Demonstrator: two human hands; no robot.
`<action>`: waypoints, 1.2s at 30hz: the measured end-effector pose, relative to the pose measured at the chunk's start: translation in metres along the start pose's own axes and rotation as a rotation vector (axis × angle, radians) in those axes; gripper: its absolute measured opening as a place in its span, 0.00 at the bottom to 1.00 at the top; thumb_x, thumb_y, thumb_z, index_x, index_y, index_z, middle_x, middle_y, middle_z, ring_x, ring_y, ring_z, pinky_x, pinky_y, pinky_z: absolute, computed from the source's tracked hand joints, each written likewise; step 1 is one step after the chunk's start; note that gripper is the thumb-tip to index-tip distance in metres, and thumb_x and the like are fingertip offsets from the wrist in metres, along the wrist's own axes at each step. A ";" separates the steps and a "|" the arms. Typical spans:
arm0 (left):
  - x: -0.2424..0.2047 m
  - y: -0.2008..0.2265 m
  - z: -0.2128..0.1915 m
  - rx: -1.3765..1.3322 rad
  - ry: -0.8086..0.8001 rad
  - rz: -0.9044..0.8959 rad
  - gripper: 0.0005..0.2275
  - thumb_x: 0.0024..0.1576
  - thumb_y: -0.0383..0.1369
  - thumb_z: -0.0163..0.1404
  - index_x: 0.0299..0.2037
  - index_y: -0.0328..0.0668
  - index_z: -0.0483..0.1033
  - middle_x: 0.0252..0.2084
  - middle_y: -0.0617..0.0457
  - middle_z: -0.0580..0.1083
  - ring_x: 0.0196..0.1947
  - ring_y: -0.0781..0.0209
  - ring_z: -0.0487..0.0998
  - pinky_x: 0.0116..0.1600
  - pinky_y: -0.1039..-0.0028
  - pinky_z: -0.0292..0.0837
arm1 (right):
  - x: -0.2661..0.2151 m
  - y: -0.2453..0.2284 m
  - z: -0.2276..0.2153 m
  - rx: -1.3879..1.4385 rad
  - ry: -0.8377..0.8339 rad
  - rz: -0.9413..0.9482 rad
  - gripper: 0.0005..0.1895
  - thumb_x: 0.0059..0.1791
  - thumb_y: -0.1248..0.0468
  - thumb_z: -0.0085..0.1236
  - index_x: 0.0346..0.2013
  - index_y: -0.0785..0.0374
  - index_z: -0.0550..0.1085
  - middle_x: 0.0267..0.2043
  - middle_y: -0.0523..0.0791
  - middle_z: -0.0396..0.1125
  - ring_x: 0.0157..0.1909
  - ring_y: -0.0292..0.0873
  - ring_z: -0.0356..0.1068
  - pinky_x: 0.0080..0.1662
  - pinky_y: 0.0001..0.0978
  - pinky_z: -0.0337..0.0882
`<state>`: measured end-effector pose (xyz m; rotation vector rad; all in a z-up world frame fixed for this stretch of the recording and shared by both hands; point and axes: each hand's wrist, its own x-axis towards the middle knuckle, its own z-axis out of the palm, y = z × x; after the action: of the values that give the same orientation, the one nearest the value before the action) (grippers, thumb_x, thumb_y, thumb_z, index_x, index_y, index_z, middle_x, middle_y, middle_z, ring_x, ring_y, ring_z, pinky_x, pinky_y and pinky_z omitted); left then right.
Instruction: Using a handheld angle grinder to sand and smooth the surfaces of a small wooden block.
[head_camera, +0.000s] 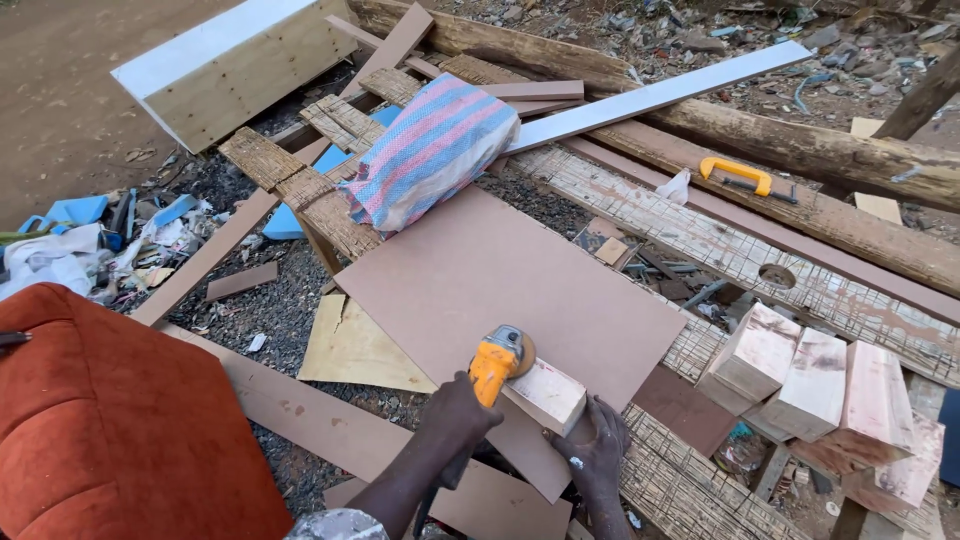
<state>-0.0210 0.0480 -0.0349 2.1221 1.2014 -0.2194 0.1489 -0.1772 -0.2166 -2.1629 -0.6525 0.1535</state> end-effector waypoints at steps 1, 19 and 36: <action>-0.001 0.002 -0.003 -0.002 0.000 0.000 0.32 0.54 0.46 0.73 0.63 0.34 0.76 0.50 0.39 0.87 0.45 0.41 0.93 0.51 0.56 0.90 | -0.002 -0.001 -0.001 -0.002 -0.001 -0.002 0.62 0.31 0.49 0.95 0.77 0.64 0.79 0.76 0.52 0.75 0.79 0.55 0.68 0.80 0.55 0.63; -0.005 0.009 -0.002 0.087 -0.045 -0.009 0.34 0.56 0.50 0.72 0.67 0.40 0.75 0.52 0.43 0.87 0.46 0.45 0.93 0.52 0.57 0.89 | 0.001 -0.003 -0.003 -0.013 0.006 -0.016 0.61 0.32 0.47 0.96 0.77 0.59 0.79 0.77 0.49 0.75 0.80 0.53 0.68 0.81 0.56 0.60; -0.031 -0.025 0.007 -0.002 -0.105 -0.039 0.35 0.54 0.47 0.72 0.68 0.40 0.75 0.54 0.44 0.86 0.50 0.46 0.92 0.54 0.59 0.89 | -0.002 -0.001 -0.002 0.002 0.012 -0.042 0.62 0.33 0.49 0.95 0.79 0.62 0.77 0.78 0.52 0.74 0.80 0.56 0.67 0.80 0.58 0.62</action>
<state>-0.0572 0.0308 -0.0383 2.0603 1.1811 -0.3425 0.1478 -0.1791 -0.2147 -2.1449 -0.6902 0.1184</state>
